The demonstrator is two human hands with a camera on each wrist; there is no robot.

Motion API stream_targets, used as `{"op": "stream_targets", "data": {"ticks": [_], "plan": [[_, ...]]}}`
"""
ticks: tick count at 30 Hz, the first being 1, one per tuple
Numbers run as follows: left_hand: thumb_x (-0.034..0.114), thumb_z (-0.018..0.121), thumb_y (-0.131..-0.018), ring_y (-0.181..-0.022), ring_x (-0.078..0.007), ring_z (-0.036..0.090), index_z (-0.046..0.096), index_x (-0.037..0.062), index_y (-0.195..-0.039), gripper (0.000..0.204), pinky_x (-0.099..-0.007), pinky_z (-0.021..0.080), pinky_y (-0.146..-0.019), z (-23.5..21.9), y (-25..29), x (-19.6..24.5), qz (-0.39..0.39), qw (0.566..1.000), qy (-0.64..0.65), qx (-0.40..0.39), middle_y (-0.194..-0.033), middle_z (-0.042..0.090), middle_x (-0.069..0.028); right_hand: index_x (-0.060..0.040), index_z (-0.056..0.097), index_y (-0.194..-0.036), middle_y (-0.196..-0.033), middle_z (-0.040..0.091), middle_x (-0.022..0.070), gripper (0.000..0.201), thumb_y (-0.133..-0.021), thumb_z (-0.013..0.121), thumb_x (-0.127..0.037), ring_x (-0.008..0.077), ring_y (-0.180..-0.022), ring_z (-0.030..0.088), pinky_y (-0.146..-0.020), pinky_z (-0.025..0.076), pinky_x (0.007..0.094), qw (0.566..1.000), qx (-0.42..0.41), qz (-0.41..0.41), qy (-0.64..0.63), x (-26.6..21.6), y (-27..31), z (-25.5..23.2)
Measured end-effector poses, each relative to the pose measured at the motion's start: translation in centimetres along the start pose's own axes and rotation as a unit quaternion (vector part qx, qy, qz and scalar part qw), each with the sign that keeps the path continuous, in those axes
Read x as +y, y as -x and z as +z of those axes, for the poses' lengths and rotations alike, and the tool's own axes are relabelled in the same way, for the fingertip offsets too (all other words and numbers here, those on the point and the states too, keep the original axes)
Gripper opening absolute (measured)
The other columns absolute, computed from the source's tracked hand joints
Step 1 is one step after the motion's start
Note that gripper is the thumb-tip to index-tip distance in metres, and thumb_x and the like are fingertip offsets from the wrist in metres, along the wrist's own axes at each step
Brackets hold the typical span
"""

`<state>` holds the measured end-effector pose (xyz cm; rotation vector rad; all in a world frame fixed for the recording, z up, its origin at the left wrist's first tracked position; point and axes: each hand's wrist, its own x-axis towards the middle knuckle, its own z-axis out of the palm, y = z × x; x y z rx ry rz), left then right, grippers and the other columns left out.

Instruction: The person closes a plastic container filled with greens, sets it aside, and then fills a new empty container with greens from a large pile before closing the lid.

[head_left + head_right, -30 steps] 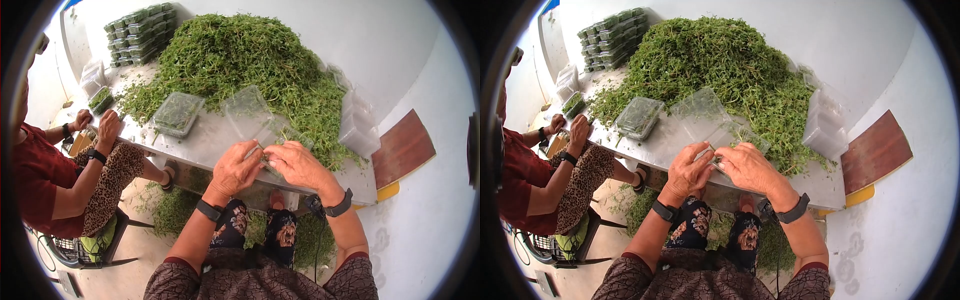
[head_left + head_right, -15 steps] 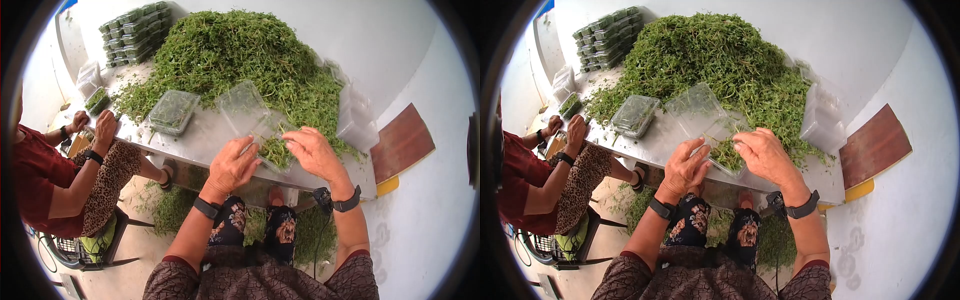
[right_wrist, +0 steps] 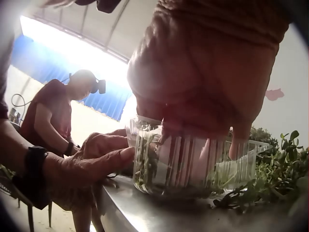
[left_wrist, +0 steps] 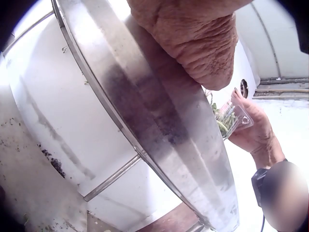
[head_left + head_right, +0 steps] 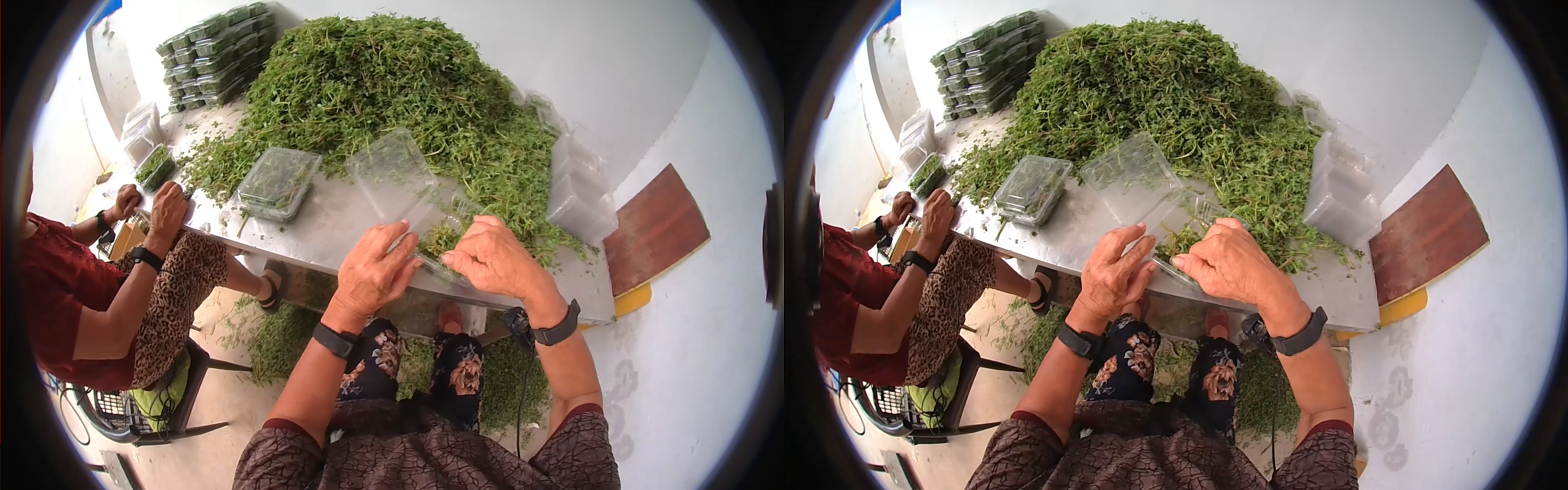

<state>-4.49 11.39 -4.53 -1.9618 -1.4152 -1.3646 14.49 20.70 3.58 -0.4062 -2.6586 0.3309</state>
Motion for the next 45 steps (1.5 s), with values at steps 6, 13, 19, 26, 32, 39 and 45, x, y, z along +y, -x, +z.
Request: {"op": "stream_targets", "data": {"ticks": [6,13,19,26,32,39,45], "plan": [[0.008,0.075,-0.068,-0.095,-0.0309,0.061,0.065,0.0048,-0.103,0.036,-0.0377,0.051,-0.083,0.0,0.0,0.1,0.003,1.000,-0.011,0.004,-0.113,0.059,-0.0117,-0.0021,0.063,-0.066,-0.061,0.059,0.0129,0.026,-0.085,0.063,-0.020,0.0314,-0.066,0.056,-0.077,0.042,0.0401,0.989,0.146,-0.020,-0.014,-0.8,-0.6,0.1],[0.005,0.075,-0.065,-0.095,-0.0321,0.060,0.065,0.0037,-0.103,0.039,-0.0378,0.051,-0.080,0.3,0.2,-0.3,0.010,1.000,-0.005,0.001,-0.113,0.059,-0.0122,-0.0049,0.065,-0.072,-0.072,0.063,0.0110,0.034,-0.091,0.053,-0.030,0.0306,-0.068,0.059,-0.081,0.040,0.0459,0.997,0.040,-0.055,0.027,-0.3,0.0,2.6],[-0.001,0.072,-0.063,-0.095,-0.0318,0.061,0.065,0.0036,-0.102,0.040,-0.0382,0.052,-0.081,0.1,0.1,0.0,-0.010,1.000,0.000,0.001,-0.111,0.061,-0.0142,-0.0029,0.067,-0.082,-0.083,0.067,0.0113,0.020,-0.086,0.060,-0.021,0.0295,-0.084,0.063,-0.085,0.045,0.0436,0.995,0.102,-0.006,0.009,-1.2,0.8,-1.6],[-0.002,0.072,-0.063,-0.094,-0.0305,0.061,0.065,0.0029,-0.101,0.039,-0.0372,0.051,-0.081,0.5,0.4,-0.2,-0.018,1.000,-0.008,0.016,-0.111,0.060,-0.0150,-0.0025,0.066,-0.108,-0.116,0.065,0.0148,0.034,-0.074,0.069,-0.010,0.0353,-0.105,0.060,-0.090,0.048,0.0403,0.955,0.040,0.281,0.082,1.9,6.2,-5.1],[0.005,0.074,-0.065,-0.095,-0.0320,0.061,0.065,0.0046,-0.103,0.039,-0.0385,0.051,-0.081,0.4,0.3,-0.4,-0.017,0.999,-0.026,0.034,-0.111,0.060,-0.0135,-0.0010,0.067,-0.098,-0.097,0.066,0.0163,0.026,-0.073,0.067,-0.006,0.0364,-0.090,0.062,-0.079,0.049,0.0428,0.947,0.009,0.277,0.163,5.0,8.2,-2.7],[0.000,0.071,-0.064,-0.092,-0.0302,0.061,0.064,0.0025,-0.102,0.038,-0.0385,0.051,-0.080,0.3,0.2,-0.5,-0.012,0.999,-0.014,0.030,-0.111,0.060,-0.0156,0.0006,0.065,-0.081,-0.078,0.064,0.0184,0.011,-0.074,0.067,-0.007,0.0365,-0.077,0.062,-0.071,0.049,0.0439,0.942,0.127,0.283,0.127,5.8,6.6,-3.6],[0.001,0.072,-0.064,-0.092,-0.0306,0.060,0.064,0.0028,-0.101,0.038,-0.0390,0.051,-0.080,0.4,0.3,-0.6,-0.009,0.999,-0.006,0.032,-0.111,0.060,-0.0152,0.0000,0.063,-0.082,-0.073,0.065,0.0195,0.023,-0.075,0.072,-0.020,0.0377,-0.072,0.063,-0.066,0.049,0.0467,0.926,0.157,0.263,0.221,6.0,4.7,-2.3]]}}
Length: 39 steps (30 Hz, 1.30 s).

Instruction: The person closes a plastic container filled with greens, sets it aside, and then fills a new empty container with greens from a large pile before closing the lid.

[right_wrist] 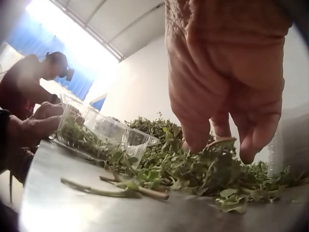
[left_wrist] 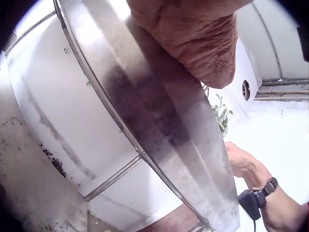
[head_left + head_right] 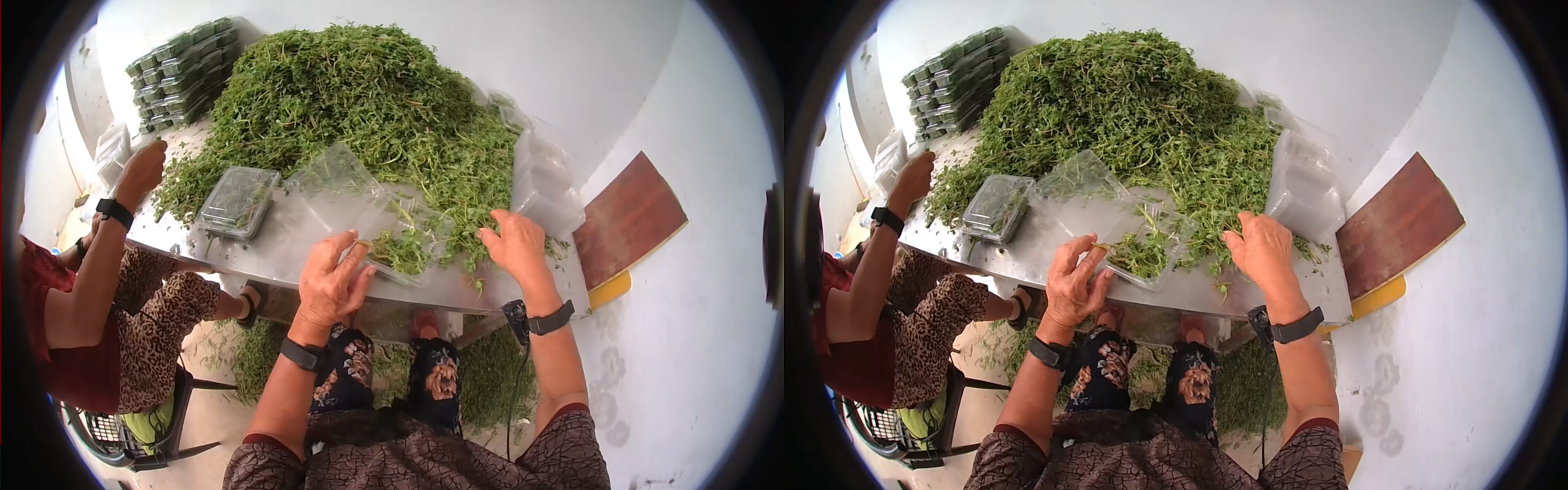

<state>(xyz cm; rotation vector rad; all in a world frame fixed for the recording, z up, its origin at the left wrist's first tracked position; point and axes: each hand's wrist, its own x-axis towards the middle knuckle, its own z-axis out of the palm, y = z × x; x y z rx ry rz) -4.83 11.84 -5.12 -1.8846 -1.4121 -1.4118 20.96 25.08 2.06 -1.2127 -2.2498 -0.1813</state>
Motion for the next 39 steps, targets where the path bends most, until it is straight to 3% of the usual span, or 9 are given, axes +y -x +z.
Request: {"op": "stream_targets", "data": {"ticks": [9,11,17,24,27,30,33,35,39], "plan": [[0.002,0.072,-0.063,-0.095,-0.0333,0.060,0.065,0.0030,-0.100,0.038,-0.0399,0.050,-0.081,-0.2,0.0,0.1,-0.010,1.000,0.009,-0.008,-0.110,0.060,-0.0149,0.0020,0.060,-0.074,-0.067,0.063,0.0195,0.043,-0.066,0.081,-0.034,0.0370,-0.067,0.064,-0.061,0.049,0.0453,0.988,-0.140,0.039,0.055,-1.8,-1.3,0.3],[0.002,0.073,-0.062,-0.096,-0.0336,0.060,0.065,0.0030,-0.099,0.038,-0.0402,0.050,-0.081,-0.2,0.0,0.1,-0.011,1.000,0.010,-0.008,-0.110,0.060,-0.0149,0.0007,0.060,-0.071,-0.068,0.064,0.0194,0.033,-0.067,0.078,-0.027,0.0377,-0.065,0.063,-0.059,0.049,0.0447,0.990,-0.110,-0.012,0.083,-0.7,-1.2,1.4],[0.004,0.073,-0.063,-0.096,-0.0338,0.060,0.065,0.0030,-0.100,0.038,-0.0410,0.050,-0.082,-0.2,0.0,0.1,-0.011,1.000,0.011,-0.009,-0.111,0.059,-0.0144,-0.0013,0.066,-0.076,-0.074,0.065,0.0227,0.011,-0.070,0.065,-0.011,0.0387,-0.072,0.065,-0.065,0.051,0.0452,0.989,-0.086,0.025,0.117,0.7,-1.8,1.3],[0.005,0.073,-0.064,-0.095,-0.0336,0.060,0.065,0.0040,-0.101,0.037,-0.0411,0.050,-0.081,-0.1,0.1,0.1,-0.012,1.000,0.013,-0.005,-0.111,0.059,-0.0136,-0.0009,0.069,-0.085,-0.077,0.066,0.0224,0.018,-0.073,0.066,-0.014,0.0385,-0.074,0.065,-0.067,0.050,0.0453,0.989,-0.034,0.132,0.058,1.3,-2.1,-2.2],[0.005,0.073,-0.064,-0.095,-0.0333,0.060,0.065,0.0041,-0.101,0.038,-0.0407,0.050,-0.080,-0.1,0.1,0.1,-0.013,1.000,0.010,-0.004,-0.111,0.059,-0.0134,-0.0025,0.070,-0.088,-0.077,0.067,0.0215,0.020,-0.074,0.066,-0.015,0.0393,-0.074,0.065,-0.068,0.050,0.0456,0.984,0.014,0.162,-0.069,2.6,-2.2,-2.6],[0.004,0.073,-0.064,-0.095,-0.0330,0.060,0.065,0.0042,-0.101,0.038,-0.0406,0.050,-0.080,-0.1,0.2,0.1,-0.012,1.000,0.009,-0.003,-0.111,0.059,-0.0131,-0.0049,0.072,-0.091,-0.077,0.066,0.0211,0.021,-0.075,0.065,-0.015,0.0359,-0.071,0.065,-0.068,0.050,0.0425,0.968,0.008,0.185,-0.169,3.7,-2.1,-1.8],[0.004,0.074,-0.064,-0.095,-0.0327,0.061,0.065,0.0044,-0.100,0.038,-0.0406,0.051,-0.080,0.0,-0.1,0.0,-0.007,1.000,0.008,0.000,-0.110,0.059,-0.0130,-0.0014,0.071,-0.092,-0.069,0.066,0.0159,0.020,-0.075,0.066,-0.011,0.0248,-0.062,0.063,-0.062,0.049,0.0362,0.995,0.029,0.098,-0.017,3.5,-2.3,-2.2],[0.004,0.074,-0.063,-0.094,-0.0326,0.061,0.065,0.0045,-0.100,0.038,-0.0405,0.051,-0.079,-0.2,0.2,0.1,-0.010,1.000,0.004,-0.001,-0.110,0.060,-0.0131,0.0032,0.071,-0.093,-0.067,0.065,0.0070,0.019,-0.075,0.067,-0.005,0.0126,-0.060,0.056,-0.058,0.045,0.0289,0.937,0.080,0.204,-0.270,3.2,-2.7,-3.8],[0.004,0.074,-0.064,-0.094,-0.0332,0.061,0.064,0.0047,-0.100,0.038,-0.0406,0.051,-0.079,-0.1,-0.1,0.2,-0.012,1.000,0.018,-0.003,-0.110,0.060,-0.0134,0.0074,0.069,-0.096,-0.073,0.064,0.0021,0.022,-0.077,0.067,-0.003,0.0064,-0.064,0.053,-0.058,0.041,0.0230,0.943,0.056,0.218,-0.243,1.9,-3.2,-4.5]]}}
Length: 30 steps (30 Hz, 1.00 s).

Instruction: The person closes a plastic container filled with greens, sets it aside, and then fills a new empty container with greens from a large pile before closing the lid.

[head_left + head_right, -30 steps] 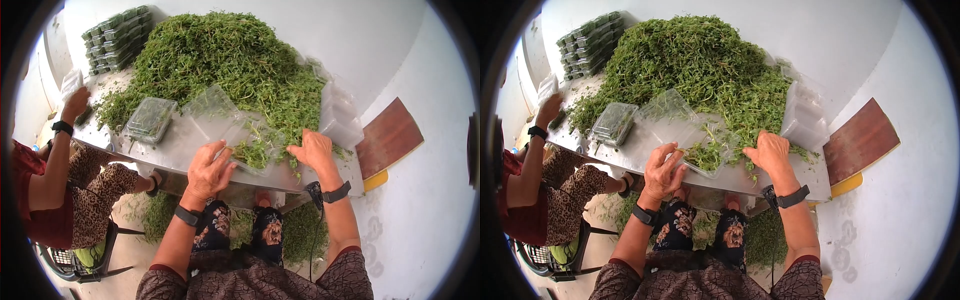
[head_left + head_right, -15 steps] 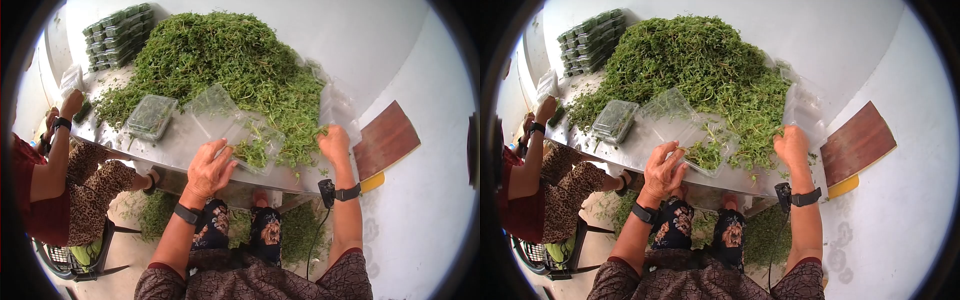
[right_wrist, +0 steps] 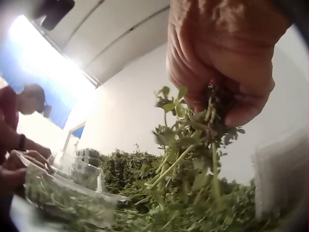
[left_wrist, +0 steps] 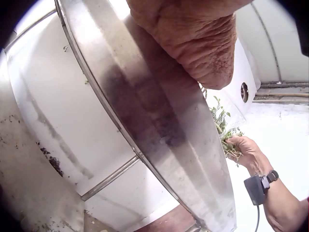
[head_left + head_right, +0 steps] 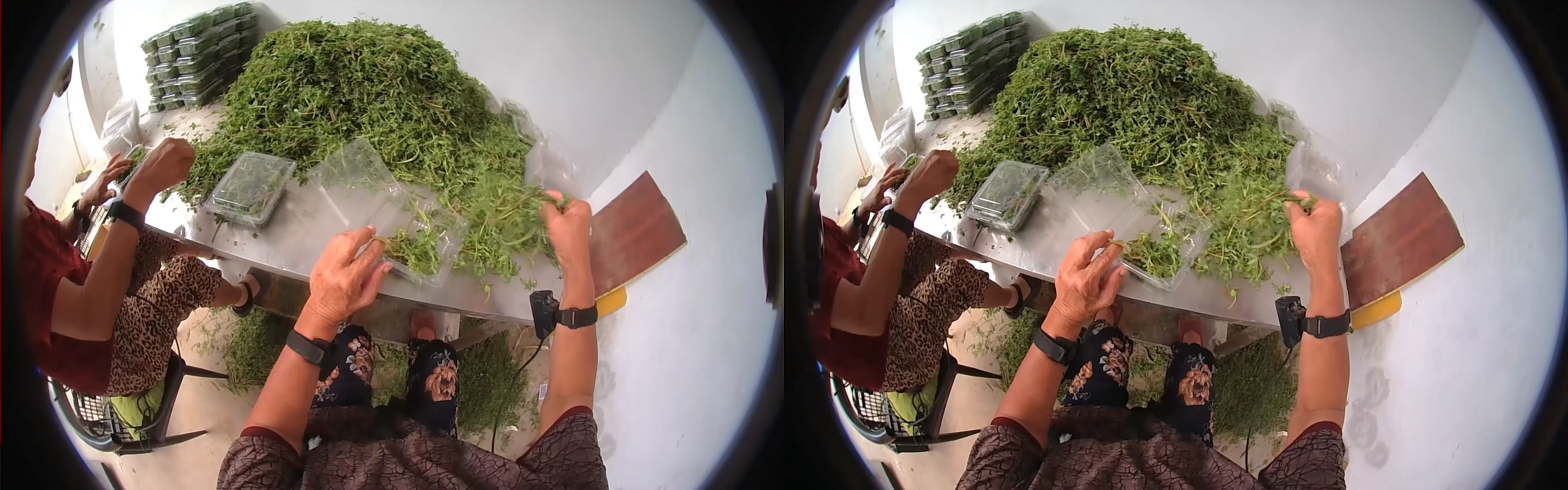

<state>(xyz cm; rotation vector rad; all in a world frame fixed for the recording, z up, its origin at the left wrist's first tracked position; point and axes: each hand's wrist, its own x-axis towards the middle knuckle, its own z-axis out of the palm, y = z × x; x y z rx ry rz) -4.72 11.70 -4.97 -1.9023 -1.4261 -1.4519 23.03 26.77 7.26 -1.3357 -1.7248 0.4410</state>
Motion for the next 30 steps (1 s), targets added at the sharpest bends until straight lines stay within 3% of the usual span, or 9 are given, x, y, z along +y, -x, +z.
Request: {"op": "stream_targets", "data": {"ticks": [4,9,16,18,19,21,22,24,30], "plan": [[0.008,0.077,-0.067,-0.093,-0.0298,0.061,0.065,0.0037,-0.099,0.034,-0.0381,0.051,-0.081,-0.4,-0.2,0.2,0.010,1.000,-0.016,0.005,-0.109,0.060,-0.0110,0.0074,0.069,-0.098,-0.073,0.062,0.0001,0.021,-0.079,0.066,-0.001,0.0061,-0.066,0.053,-0.060,0.042,0.0223,0.994,-0.005,-0.026,-0.103,-1.2,0.1,-0.3],[0.009,0.076,-0.067,-0.093,-0.0295,0.061,0.065,0.0034,-0.098,0.034,-0.0376,0.051,-0.081,-0.5,-0.3,0.2,0.007,1.000,-0.014,0.001,-0.109,0.060,-0.0110,0.0067,0.068,-0.100,-0.079,0.062,-0.0017,0.018,-0.083,0.062,0.003,0.0063,-0.071,0.054,-0.065,0.045,0.0225,0.961,-0.027,-0.116,-0.249,-3.2,0.7,-0.3],[0.009,0.077,-0.067,-0.092,-0.0300,0.061,0.065,0.0041,-0.099,0.035,-0.0370,0.051,-0.080,-0.4,-0.3,0.2,0.008,1.000,-0.012,0.004,-0.109,0.060,-0.0111,0.0032,0.068,-0.103,-0.083,0.066,-0.0011,0.019,-0.085,0.063,0.002,0.0079,-0.073,0.059,-0.070,0.048,0.0226,0.948,-0.094,-0.205,-0.224,-5.9,1.4,0.5],[0.009,0.076,-0.067,-0.092,-0.0301,0.061,0.065,0.0042,-0.099,0.035,-0.0369,0.051,-0.080,-0.4,-0.2,0.0,0.009,1.000,-0.014,0.003,-0.109,0.060,-0.0111,0.0004,0.066,-0.109,-0.095,0.070,0.0045,0.027,-0.081,0.064,0.002,0.0143,-0.082,0.064,-0.079,0.051,0.0272,0.931,-0.227,-0.232,-0.167,-5.8,1.8,2.0],[0.009,0.076,-0.067,-0.092,-0.0303,0.061,0.065,0.0044,-0.099,0.035,-0.0369,0.051,-0.080,-0.3,-0.1,0.0,0.009,1.000,-0.016,0.002,-0.109,0.060,-0.0111,0.0004,0.066,-0.109,-0.095,0.070,0.0045,0.027,-0.081,0.064,0.002,0.0143,-0.082,0.064,-0.079,0.051,0.0272,0.931,-0.227,-0.232,-0.168,-5.6,2.1,3.1],[0.009,0.076,-0.067,-0.092,-0.0305,0.061,0.065,0.0045,-0.099,0.035,-0.0370,0.051,-0.079,-0.3,-0.2,0.0,0.011,1.000,-0.011,0.002,-0.109,0.060,-0.0112,-0.0021,0.063,-0.115,-0.112,0.067,0.0104,0.040,-0.076,0.065,0.004,0.0202,-0.096,0.064,-0.089,0.050,0.0315,0.907,-0.255,-0.334,-0.026,-5.1,2.7,4.9],[0.009,0.076,-0.067,-0.092,-0.0306,0.061,0.065,0.0046,-0.100,0.035,-0.0370,0.052,-0.079,-0.3,-0.3,0.0,0.012,1.000,-0.006,0.003,-0.109,0.060,-0.0112,-0.0021,0.063,-0.115,-0.112,0.067,0.0104,0.040,-0.076,0.065,0.004,0.0202,-0.096,0.064,-0.089,0.050,0.0315,0.907,-0.256,-0.334,-0.028,-5.0,2.9,5.0],[0.009,0.076,-0.066,-0.092,-0.0306,0.061,0.064,0.0047,-0.100,0.036,-0.0370,0.052,-0.079,-0.4,-0.3,0.0,0.010,1.000,-0.007,0.002,-0.109,0.060,-0.0112,-0.0025,0.061,-0.118,-0.121,0.062,0.0136,0.047,-0.072,0.066,0.005,0.0222,-0.108,0.060,-0.094,0.048,0.0325,0.924,-0.302,-0.208,-0.103,-4.7,3.4,5.0],[0.007,0.076,-0.064,-0.093,-0.0316,0.061,0.064,0.0050,-0.100,0.038,-0.0378,0.052,-0.079,-0.4,-0.2,0.1,-0.001,1.000,0.001,-0.011,-0.110,0.059,-0.0122,-0.0030,0.061,-0.118,-0.126,0.060,0.0163,0.043,-0.075,0.063,0.001,0.0287,-0.112,0.059,-0.094,0.047,0.0343,0.940,-0.249,-0.232,-0.032,-3.9,4.0,3.6]]}}
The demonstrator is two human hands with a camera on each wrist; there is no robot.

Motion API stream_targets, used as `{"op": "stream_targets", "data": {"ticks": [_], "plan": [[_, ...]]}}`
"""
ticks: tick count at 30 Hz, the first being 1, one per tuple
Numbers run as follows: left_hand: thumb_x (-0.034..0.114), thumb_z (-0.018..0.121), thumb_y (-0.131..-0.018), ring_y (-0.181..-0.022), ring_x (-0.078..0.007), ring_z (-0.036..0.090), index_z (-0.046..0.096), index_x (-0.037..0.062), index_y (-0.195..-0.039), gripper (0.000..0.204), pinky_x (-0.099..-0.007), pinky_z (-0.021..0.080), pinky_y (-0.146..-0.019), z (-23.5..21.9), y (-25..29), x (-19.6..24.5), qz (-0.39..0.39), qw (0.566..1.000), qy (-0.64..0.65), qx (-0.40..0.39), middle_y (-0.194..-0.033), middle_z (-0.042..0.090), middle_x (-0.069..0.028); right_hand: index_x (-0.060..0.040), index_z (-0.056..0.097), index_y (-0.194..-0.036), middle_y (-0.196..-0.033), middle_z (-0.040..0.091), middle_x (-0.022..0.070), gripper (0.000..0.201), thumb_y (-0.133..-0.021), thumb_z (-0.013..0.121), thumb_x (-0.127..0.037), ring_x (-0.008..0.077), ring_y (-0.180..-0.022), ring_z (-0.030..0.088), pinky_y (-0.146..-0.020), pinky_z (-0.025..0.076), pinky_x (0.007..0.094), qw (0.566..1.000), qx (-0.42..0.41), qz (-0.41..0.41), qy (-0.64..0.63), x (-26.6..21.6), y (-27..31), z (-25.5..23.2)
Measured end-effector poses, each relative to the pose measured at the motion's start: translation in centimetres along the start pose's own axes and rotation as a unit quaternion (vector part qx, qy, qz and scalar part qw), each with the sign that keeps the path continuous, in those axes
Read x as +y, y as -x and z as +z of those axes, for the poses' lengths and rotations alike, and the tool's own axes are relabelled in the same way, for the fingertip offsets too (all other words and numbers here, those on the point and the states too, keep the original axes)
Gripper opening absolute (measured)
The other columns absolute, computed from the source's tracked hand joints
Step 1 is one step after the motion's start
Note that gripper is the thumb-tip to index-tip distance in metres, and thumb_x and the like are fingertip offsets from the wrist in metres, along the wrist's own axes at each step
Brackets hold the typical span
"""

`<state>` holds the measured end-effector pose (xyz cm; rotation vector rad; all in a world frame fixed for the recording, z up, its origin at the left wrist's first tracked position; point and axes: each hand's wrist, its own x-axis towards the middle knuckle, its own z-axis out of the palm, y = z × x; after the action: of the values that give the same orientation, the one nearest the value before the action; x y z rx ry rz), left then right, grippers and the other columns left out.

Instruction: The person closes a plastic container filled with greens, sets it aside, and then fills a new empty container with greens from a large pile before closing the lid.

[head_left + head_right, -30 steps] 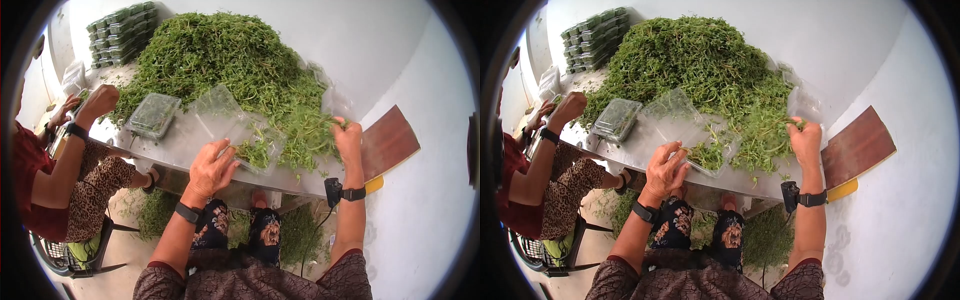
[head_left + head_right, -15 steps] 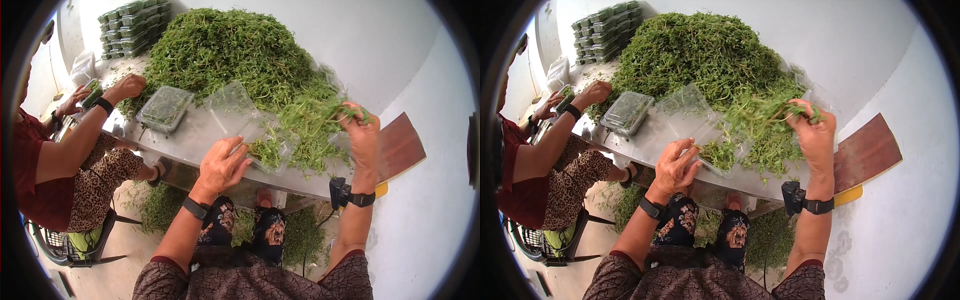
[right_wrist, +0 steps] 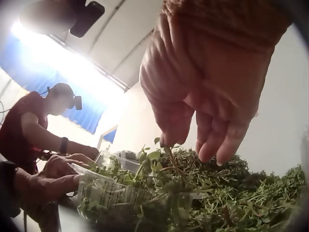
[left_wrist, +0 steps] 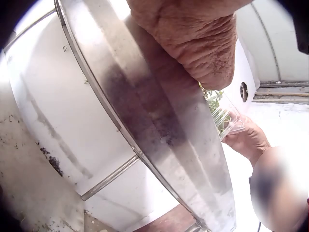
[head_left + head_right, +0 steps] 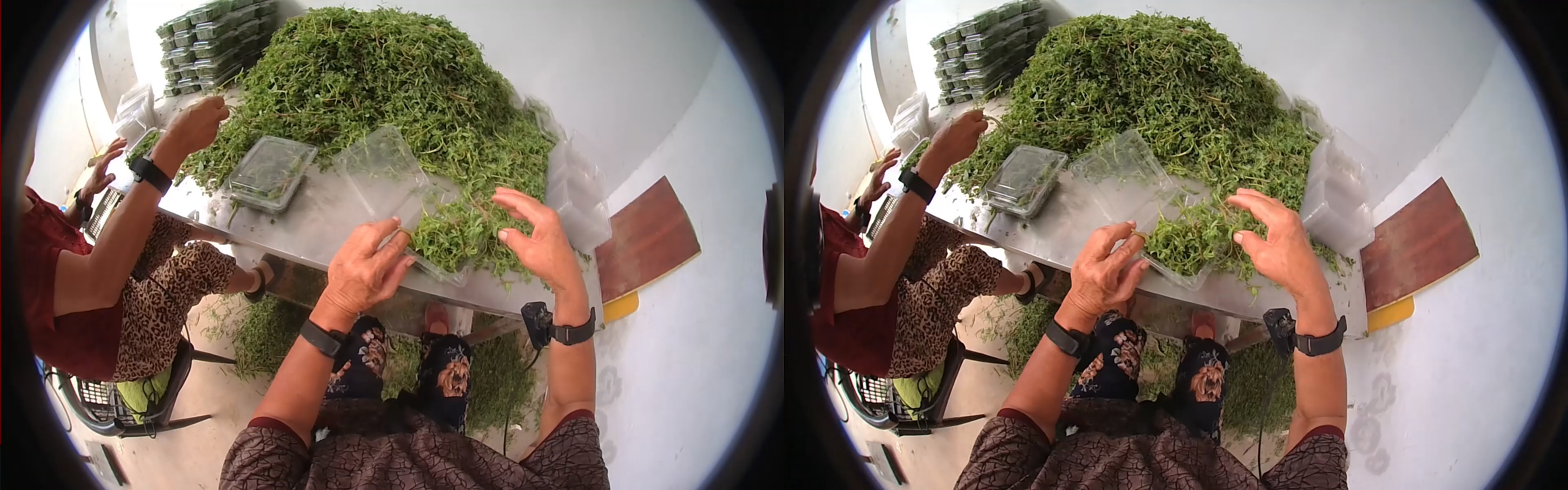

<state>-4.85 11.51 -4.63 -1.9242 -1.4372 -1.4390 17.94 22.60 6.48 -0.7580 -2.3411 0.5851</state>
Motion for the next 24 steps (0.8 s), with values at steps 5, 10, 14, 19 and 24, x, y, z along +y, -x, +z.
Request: {"op": "stream_targets", "data": {"ticks": [5,10,14,19,24], "plan": [[0.004,0.075,-0.063,-0.094,-0.0329,0.061,0.064,0.0047,-0.100,0.039,-0.0394,0.052,-0.079,0.0,0.0,0.0,-0.002,1.000,0.001,0.001,-0.110,0.059,-0.0137,-0.0027,0.064,-0.113,-0.121,0.062,0.0170,0.036,-0.077,0.062,-0.001,0.0320,-0.111,0.059,-0.094,0.047,0.0370,0.998,-0.003,-0.012,0.055,0.6,1.2,0.7],[0.004,0.075,-0.062,-0.095,-0.0331,0.061,0.064,0.0044,-0.100,0.039,-0.0400,0.051,-0.079,0.0,-0.1,0.1,-0.002,1.000,0.003,-0.002,-0.110,0.060,-0.0137,0.0011,0.067,-0.102,-0.111,0.066,0.0178,0.024,-0.080,0.065,-0.007,0.0321,-0.107,0.060,-0.094,0.046,0.0405,0.997,0.011,-0.059,0.048,-0.4,1.7,1.9],[0.005,0.075,-0.062,-0.094,-0.0333,0.061,0.064,0.0044,-0.100,0.039,-0.0402,0.051,-0.079,0.0,-0.2,0.1,0.006,1.000,0.003,-0.002,-0.110,0.060,-0.0137,0.0023,0.069,-0.091,-0.096,0.069,0.0166,0.019,-0.085,0.063,-0.015,0.0317,-0.098,0.061,-0.096,0.043,0.0442,0.984,0.010,-0.131,0.121,-0.7,1.3,3.5],[0.008,0.077,-0.063,-0.091,-0.0298,0.061,0.065,0.0049,-0.100,0.038,-0.0374,0.051,-0.078,-0.1,-0.1,0.0,0.019,1.000,-0.014,0.002,-0.110,0.059,-0.0104,-0.0012,0.066,-0.076,-0.082,0.064,0.0120,0.031,-0.092,0.054,-0.025,0.0302,-0.093,0.058,-0.104,0.033,0.0500,0.956,-0.130,-0.077,0.252,-1.3,0.4,4.4],[0.009,0.077,-0.065,-0.091,-0.0292,0.060,0.065,0.0049,-0.099,0.036,-0.0370,0.051,-0.078,-0.1,-0.2,0.0,0.019,1.000,-0.014,0.006,-0.110,0.059,-0.0103,-0.0002,0.067,-0.075,-0.080,0.066,0.0134,0.029,-0.089,0.057,-0.023,0.0308,-0.090,0.059,-0.102,0.035,0.0505,0.969,-0.099,-0.077,0.214,-0.9,0.3,4.0]]}}
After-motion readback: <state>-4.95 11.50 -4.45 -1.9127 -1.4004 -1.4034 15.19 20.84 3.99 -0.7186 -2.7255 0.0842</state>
